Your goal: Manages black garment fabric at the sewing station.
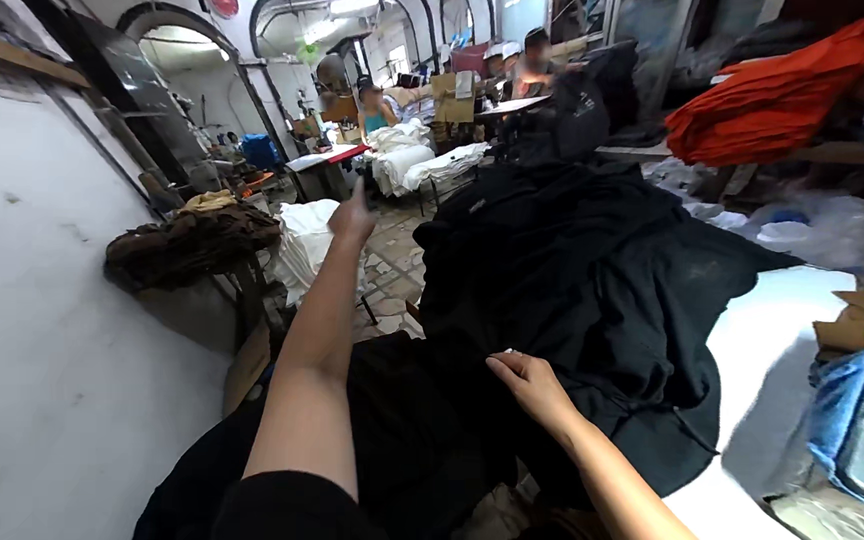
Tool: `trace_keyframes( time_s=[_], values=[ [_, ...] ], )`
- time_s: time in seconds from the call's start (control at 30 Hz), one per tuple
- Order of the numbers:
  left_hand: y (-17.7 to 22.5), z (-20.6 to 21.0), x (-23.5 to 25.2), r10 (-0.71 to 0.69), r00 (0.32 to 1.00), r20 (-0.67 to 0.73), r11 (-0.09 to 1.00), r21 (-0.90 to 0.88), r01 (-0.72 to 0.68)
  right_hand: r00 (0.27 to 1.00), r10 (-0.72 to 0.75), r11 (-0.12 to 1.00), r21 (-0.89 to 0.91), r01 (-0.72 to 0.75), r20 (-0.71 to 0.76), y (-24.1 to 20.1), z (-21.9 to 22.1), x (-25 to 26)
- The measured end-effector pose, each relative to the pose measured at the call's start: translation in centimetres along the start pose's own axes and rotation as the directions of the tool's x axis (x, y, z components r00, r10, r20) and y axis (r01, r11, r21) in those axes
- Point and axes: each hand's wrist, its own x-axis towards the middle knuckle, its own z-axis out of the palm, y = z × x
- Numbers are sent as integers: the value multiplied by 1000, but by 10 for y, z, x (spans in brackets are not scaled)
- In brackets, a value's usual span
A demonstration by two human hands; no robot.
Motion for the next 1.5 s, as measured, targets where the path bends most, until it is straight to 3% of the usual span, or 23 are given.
trace_keyframes(
  time_s=[0.07,0.17,0.37,0.5,0.63,0.7,0.77,0.83,0.9,1.0,1.17,1.5],
  values=[
    [43,-6,16,61,998,12,991,116,-62,999,-21,1000,0,21,-26,0,1,-1],
    [68,14,26,18,994,105,937,344,-54,1000,-14,1000,0,14,-13,-1,-2,-4],
    [69,25,26,22,996,92,925,376,-55,1000,-24,1000,-13,24,5,1,0,0],
    [49,32,16,34,995,89,960,275,-57,1000,-14,1000,-7,15,26,-1,-1,-1],
    [-5,85,-48,165,983,75,983,-98,-158,998,-7,1000,-25,9,64,-2,-4,-2],
    [-39,131,-103,171,983,62,929,-344,-140,996,-19,999,-39,22,84,-3,-7,2],
    [-57,160,-172,93,993,68,790,-613,-32,997,-30,999,-28,32,76,-4,-7,2],
    [-58,176,-229,101,994,-36,654,-750,-93,997,-23,1000,-9,24,71,-2,-6,-1],
    [-51,182,-259,267,951,-155,655,-695,-297,998,-13,1000,-2,13,57,5,-1,-4],
    [-26,187,-256,486,805,-340,660,-462,-593,999,-50,999,3,50,1,5,1,-1],
    [1,192,-245,461,809,-365,675,-447,-587,996,-61,998,19,63,-64,2,0,-3],
    [3,222,-251,441,800,-407,646,-476,-597,991,-111,993,-53,107,-76,10,5,-3]
  ],
)
